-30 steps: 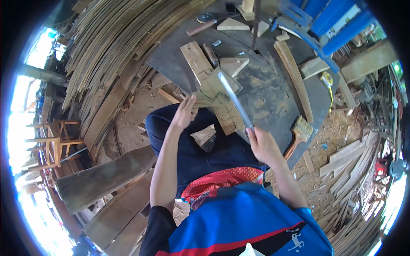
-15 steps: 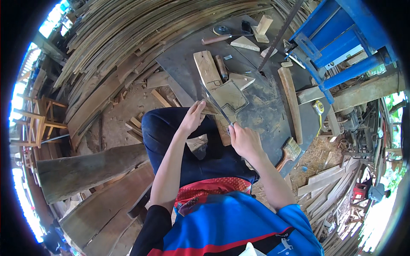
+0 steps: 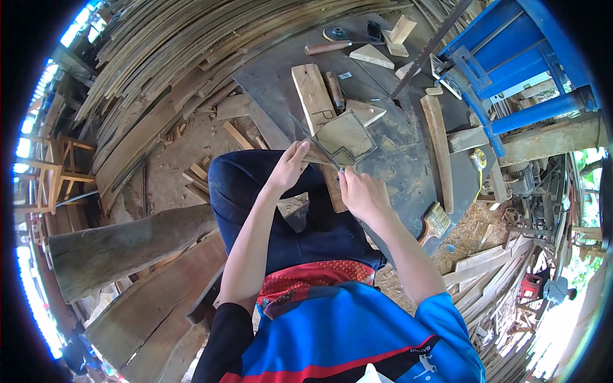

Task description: The person carves a small wooden piece using a chisel and a mallet while sitting cross-legged. They repeatedly strike the chisel to shape the wood, occasionally adjusting the piece and clearing away wood shavings.

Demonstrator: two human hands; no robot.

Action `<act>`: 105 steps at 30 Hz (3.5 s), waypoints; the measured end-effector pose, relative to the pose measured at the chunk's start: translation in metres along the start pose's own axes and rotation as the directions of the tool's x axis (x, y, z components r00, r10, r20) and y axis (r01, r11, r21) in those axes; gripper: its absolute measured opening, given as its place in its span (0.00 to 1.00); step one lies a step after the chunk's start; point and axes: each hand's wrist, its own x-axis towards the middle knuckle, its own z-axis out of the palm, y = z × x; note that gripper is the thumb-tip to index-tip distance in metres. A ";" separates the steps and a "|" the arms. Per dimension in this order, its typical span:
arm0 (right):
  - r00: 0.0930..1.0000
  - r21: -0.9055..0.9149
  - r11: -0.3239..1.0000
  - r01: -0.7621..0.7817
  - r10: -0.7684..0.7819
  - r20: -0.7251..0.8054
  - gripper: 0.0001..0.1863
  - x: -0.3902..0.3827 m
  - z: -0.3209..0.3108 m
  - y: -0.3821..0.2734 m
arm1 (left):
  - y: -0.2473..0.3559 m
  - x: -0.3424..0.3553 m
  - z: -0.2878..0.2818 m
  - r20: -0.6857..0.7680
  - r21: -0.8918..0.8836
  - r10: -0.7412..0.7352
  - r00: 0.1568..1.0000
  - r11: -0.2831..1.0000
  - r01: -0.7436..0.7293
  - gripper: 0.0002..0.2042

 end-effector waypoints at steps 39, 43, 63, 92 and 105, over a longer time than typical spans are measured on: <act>0.999 0.043 0.998 0.044 -0.044 -0.019 0.20 0.003 0.000 0.034 | -0.007 0.034 -0.005 0.096 0.020 -0.042 0.995 0.999 0.040 0.16; 0.997 -0.016 0.999 -0.028 0.029 0.068 0.20 -0.049 -0.010 0.048 | 0.012 0.012 0.006 0.012 -0.114 -0.077 0.997 0.990 0.078 0.18; 0.998 -0.010 0.999 -0.036 0.036 0.048 0.21 -0.011 -0.010 0.020 | 0.004 0.031 -0.006 0.293 0.152 -0.176 0.940 0.979 0.136 0.21; 0.943 0.072 0.948 -0.310 0.297 0.148 0.25 -0.070 -0.021 0.003 | 0.202 -0.206 0.021 0.516 -0.799 0.849 0.113 0.524 -0.295 0.10; 0.948 0.050 0.957 -0.284 0.273 0.163 0.25 -0.068 -0.028 -0.008 | 0.211 -0.203 0.006 0.252 -0.794 0.956 0.152 0.294 -0.532 0.12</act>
